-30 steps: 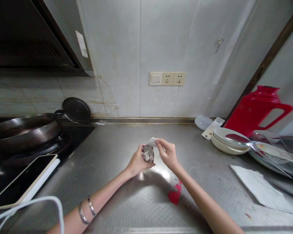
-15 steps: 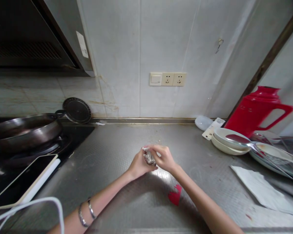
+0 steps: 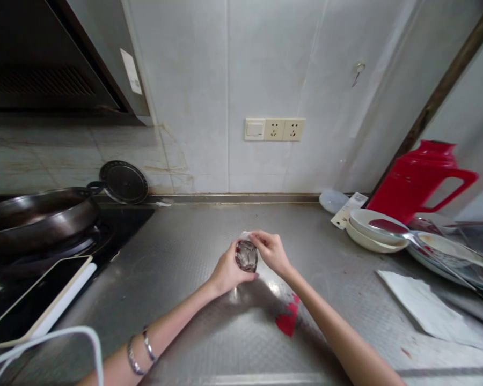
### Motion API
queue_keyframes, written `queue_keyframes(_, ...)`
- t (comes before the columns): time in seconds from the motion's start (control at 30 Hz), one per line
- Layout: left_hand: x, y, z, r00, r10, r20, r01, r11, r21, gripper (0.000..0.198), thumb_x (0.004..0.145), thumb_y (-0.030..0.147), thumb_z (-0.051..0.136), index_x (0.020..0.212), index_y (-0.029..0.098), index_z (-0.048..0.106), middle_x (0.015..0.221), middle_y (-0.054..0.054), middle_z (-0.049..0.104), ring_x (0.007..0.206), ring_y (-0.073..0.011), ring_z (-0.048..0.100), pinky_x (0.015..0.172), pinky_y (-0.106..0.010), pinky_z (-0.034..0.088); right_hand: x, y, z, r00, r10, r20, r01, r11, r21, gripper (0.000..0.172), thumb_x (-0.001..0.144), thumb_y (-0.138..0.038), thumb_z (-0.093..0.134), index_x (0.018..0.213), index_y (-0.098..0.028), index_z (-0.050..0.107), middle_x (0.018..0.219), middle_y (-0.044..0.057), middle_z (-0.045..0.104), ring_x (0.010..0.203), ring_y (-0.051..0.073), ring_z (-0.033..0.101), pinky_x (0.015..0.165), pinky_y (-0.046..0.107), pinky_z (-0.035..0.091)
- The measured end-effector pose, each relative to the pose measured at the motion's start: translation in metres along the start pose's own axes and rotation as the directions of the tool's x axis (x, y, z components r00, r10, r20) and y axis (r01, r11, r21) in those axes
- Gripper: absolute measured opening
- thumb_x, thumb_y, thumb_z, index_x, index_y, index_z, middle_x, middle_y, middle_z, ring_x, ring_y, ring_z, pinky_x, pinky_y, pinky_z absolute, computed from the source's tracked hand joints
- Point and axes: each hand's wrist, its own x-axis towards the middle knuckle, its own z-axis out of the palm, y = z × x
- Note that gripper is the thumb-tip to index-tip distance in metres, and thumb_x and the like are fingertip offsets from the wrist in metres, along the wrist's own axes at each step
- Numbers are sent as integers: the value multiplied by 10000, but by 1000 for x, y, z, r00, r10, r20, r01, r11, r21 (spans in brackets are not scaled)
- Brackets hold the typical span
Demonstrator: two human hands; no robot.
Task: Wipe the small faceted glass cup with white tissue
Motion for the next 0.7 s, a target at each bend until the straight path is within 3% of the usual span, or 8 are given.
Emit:
queue_keyframes(0.27,12,-15,-5,990,-48,-131,37,996,-85,813,469,272,855,1180,169,473,1024,-84,658,885,-218,648,804,-333,506,-7,-10,1,992,-125,12,125,992,-6,259,903,-283,475,919,-199,720,828,52,743,731,172,687,658,234,501)
queue_keyframes(0.4,14,-18,-6,987,-73,-141,61,994,-91,783,470,259,855,1162,162,501,1000,-80,667,886,-219,644,806,-333,501,-2,-8,-3,1000,-31,3,31,999,44,260,882,-322,520,818,-169,721,725,50,729,625,177,665,568,239,504)
queue_keyframes(0.5,12,-18,-4,988,-78,-131,70,995,-66,761,476,249,851,1153,162,516,986,-78,668,871,-217,645,786,-324,501,2,-6,-4,998,22,-63,-19,998,62,263,886,-320,516,816,-155,708,756,57,734,658,192,679,573,251,529)
queue_keyframes(0.6,9,-17,0,993,-65,-102,64,998,-12,752,464,255,849,1140,163,533,947,-63,675,831,-213,645,720,-299,498,-1,-5,-1,984,-175,-43,171,981,-90,224,904,-235,480,907,-180,697,873,68,743,787,198,704,690,273,560)
queue_keyframes(0.7,5,-14,4,997,-64,-38,67,995,72,556,519,308,812,1004,144,597,837,-43,683,747,-204,637,603,-260,465,-8,-7,4,890,-421,177,453,862,-226,258,902,-125,431,1016,-176,656,1014,109,720,946,208,686,799,307,561)
